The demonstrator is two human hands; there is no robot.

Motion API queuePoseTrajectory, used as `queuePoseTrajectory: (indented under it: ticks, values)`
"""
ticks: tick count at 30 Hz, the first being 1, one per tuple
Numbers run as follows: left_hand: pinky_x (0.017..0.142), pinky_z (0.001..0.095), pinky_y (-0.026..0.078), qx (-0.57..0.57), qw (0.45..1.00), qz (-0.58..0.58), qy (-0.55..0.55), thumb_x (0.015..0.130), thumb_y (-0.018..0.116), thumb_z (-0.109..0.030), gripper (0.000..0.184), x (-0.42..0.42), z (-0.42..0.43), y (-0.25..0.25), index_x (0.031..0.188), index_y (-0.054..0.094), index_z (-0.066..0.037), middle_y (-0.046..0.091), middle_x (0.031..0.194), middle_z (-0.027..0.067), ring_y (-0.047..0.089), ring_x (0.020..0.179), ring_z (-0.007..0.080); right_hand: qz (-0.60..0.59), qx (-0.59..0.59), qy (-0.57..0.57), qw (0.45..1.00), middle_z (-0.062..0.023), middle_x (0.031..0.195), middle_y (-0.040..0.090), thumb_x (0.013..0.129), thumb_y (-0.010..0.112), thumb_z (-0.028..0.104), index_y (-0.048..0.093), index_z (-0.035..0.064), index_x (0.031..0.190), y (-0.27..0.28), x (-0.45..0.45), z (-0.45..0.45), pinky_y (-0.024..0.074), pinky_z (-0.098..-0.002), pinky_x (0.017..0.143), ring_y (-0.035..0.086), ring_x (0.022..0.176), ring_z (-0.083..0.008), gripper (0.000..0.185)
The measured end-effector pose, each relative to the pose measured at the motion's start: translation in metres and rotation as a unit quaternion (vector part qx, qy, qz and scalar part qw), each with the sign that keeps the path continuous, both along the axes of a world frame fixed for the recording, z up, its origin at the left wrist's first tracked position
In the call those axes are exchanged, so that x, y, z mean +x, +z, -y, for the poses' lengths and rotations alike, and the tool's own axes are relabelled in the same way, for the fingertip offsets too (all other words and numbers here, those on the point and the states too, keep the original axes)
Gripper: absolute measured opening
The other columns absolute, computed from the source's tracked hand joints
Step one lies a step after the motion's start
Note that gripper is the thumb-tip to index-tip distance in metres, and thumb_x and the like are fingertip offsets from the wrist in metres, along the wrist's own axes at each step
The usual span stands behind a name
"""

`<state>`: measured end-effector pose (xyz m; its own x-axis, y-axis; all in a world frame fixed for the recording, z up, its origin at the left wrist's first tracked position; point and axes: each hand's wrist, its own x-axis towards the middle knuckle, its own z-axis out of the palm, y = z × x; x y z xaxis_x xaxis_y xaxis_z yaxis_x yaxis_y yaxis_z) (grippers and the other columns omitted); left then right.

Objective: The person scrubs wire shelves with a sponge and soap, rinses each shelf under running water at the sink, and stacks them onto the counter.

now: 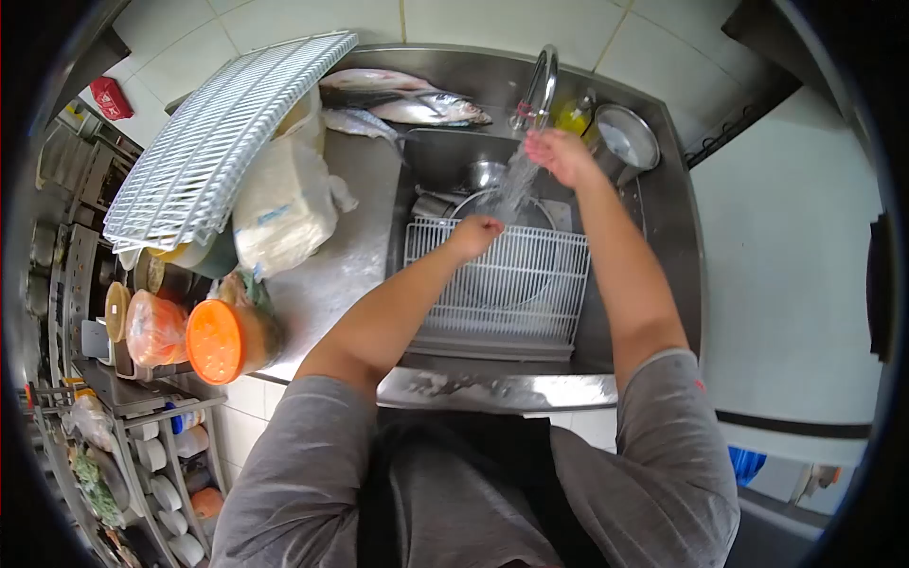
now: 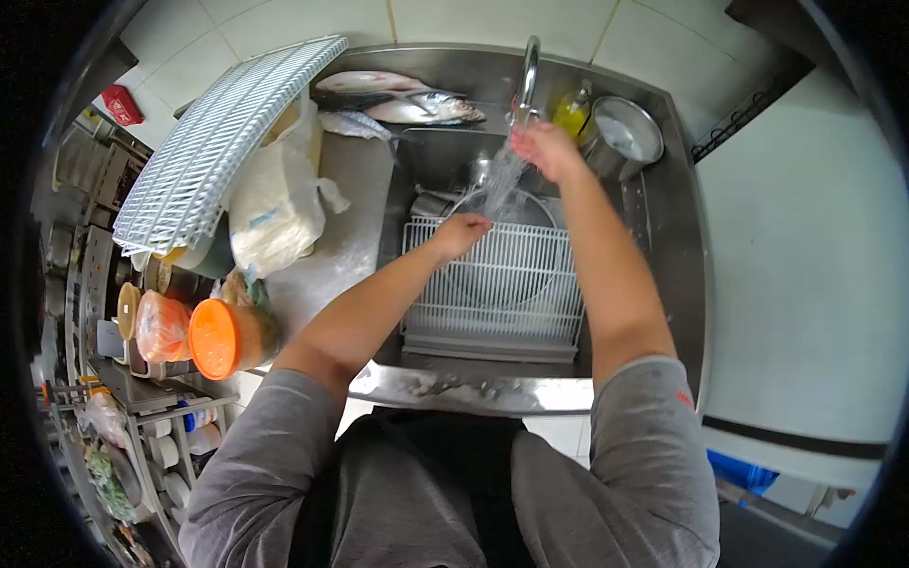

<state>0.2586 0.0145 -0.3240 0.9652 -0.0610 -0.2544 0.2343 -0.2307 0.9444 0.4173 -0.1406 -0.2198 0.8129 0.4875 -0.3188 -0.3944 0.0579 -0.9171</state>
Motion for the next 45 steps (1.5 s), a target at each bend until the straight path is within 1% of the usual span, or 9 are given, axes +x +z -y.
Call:
queuePoseTrajectory:
  ticks: [5, 9, 16, 21, 29, 31, 35, 39, 45]
  values:
    - [0.068, 0.0375, 0.048, 0.114, 0.984, 0.134, 0.042, 0.078, 0.058, -0.018, 0.019, 0.114, 0.045, 0.013, 0.09, 0.064, -0.005, 0.064, 0.082, 0.0145, 0.062, 0.077, 0.0281, -0.03, 0.086, 0.171, 0.981, -0.0106, 0.079, 0.061, 0.087, 0.052, 0.008, 0.058, -0.0023, 0.098, 0.017, -0.01, -0.001, 0.0533, -0.0311, 0.066, 0.063, 0.076, -0.0209, 0.017]
    - [0.072, 0.0415, 0.048, 0.184, 0.949, 0.257, -0.013, 0.074, 0.057, -0.013, 0.017, 0.137, 0.051, 0.02, 0.087, 0.061, -0.004, 0.064, 0.084, 0.0145, 0.061, 0.083, 0.0327, 0.039, 0.01, -0.121, 0.992, -0.0119, 0.092, 0.061, 0.086, 0.053, 0.013, 0.048, -0.002, 0.119, -0.079, 0.074, 0.019, 0.0498, -0.0298, 0.072, 0.06, 0.082, -0.0209, 0.037]
    - [0.109, 0.0423, 0.019, 0.492, 0.843, -0.111, -0.187, 0.083, 0.056, -0.036, 0.07, 0.086, 0.042, -0.076, 0.139, 0.022, -0.008, 0.02, 0.146, 0.0089, 0.02, 0.133, 0.0302, 0.235, -0.271, -0.049, 0.932, -0.0265, 0.123, 0.047, 0.08, 0.061, 0.024, 0.02, -0.0057, 0.135, -0.106, 0.097, 0.018, 0.0364, -0.0353, 0.096, 0.047, 0.116, -0.0318, 0.074]
    - [0.108, 0.0427, 0.021, 0.547, 0.783, -0.152, -0.254, 0.083, 0.055, -0.039, 0.069, 0.076, 0.033, -0.078, 0.138, 0.024, -0.011, 0.024, 0.144, 0.0093, 0.023, 0.132, 0.0298, 0.473, -0.349, -0.152, 0.795, -0.0154, 0.097, 0.061, 0.082, 0.052, 0.011, 0.056, 0.0082, 0.113, -0.023, 0.102, 0.089, 0.0462, -0.0367, 0.079, 0.059, 0.088, -0.0281, 0.032]
    - [0.084, 0.0412, 0.045, 0.499, 0.813, 0.063, -0.294, 0.085, 0.053, -0.037, 0.032, 0.05, 0.021, -0.04, 0.107, 0.052, -0.013, 0.058, 0.102, 0.0105, 0.052, 0.105, 0.0295, 0.204, -0.58, 0.075, 0.785, -0.022, 0.133, 0.039, 0.077, 0.063, 0.038, 0.03, 0.0034, 0.136, -0.068, 0.168, 0.171, 0.0308, -0.0385, 0.102, 0.037, 0.125, -0.0346, 0.075]
    - [0.079, 0.0429, 0.046, 0.484, 0.816, 0.088, -0.305, 0.086, 0.052, -0.037, 0.03, 0.024, 0.02, -0.017, 0.105, 0.05, -0.014, 0.058, 0.097, 0.0112, 0.056, 0.097, 0.0318, 0.256, -0.703, 0.085, 0.658, -0.0234, 0.13, 0.042, 0.077, 0.062, 0.036, 0.034, 0.0024, 0.132, -0.054, 0.16, 0.164, 0.0333, -0.0401, 0.101, 0.041, 0.121, -0.0355, 0.07]
    - [0.07, 0.0458, 0.047, 0.407, 0.846, 0.108, -0.327, 0.085, 0.052, -0.028, 0.028, -0.031, 0.023, 0.012, 0.109, 0.046, -0.015, 0.06, 0.094, 0.014, 0.06, 0.083, 0.0354, 0.363, -0.631, -0.074, 0.682, -0.0225, 0.109, 0.057, 0.078, 0.062, 0.03, 0.046, -0.0009, 0.115, -0.039, 0.16, 0.177, 0.0453, -0.0427, 0.083, 0.056, 0.1, -0.0352, 0.051]
    - [0.063, 0.0432, 0.048, 0.447, 0.835, 0.048, -0.316, 0.081, 0.054, -0.02, 0.033, -0.073, 0.035, 0.04, 0.113, 0.047, -0.017, 0.065, 0.084, 0.0109, 0.062, 0.077, 0.0335, 0.205, -0.131, -0.256, 0.935, -0.0201, 0.114, 0.055, 0.08, 0.054, 0.023, 0.047, -0.0004, 0.113, -0.004, 0.091, 0.194, 0.0434, -0.0473, 0.089, 0.054, 0.104, -0.0338, 0.04]
    - [0.059, 0.0415, 0.048, 0.473, 0.827, 0.176, -0.246, 0.072, 0.055, -0.012, 0.029, -0.122, 0.035, 0.067, 0.101, 0.055, -0.016, 0.063, 0.076, 0.0099, 0.062, 0.069, 0.0298, 0.055, 0.424, -0.149, 0.892, -0.0183, 0.129, 0.043, 0.083, 0.052, 0.02, 0.04, 0.0, 0.124, 0.058, -0.105, 0.205, 0.0343, -0.0512, 0.099, 0.035, 0.122, -0.0435, 0.047]
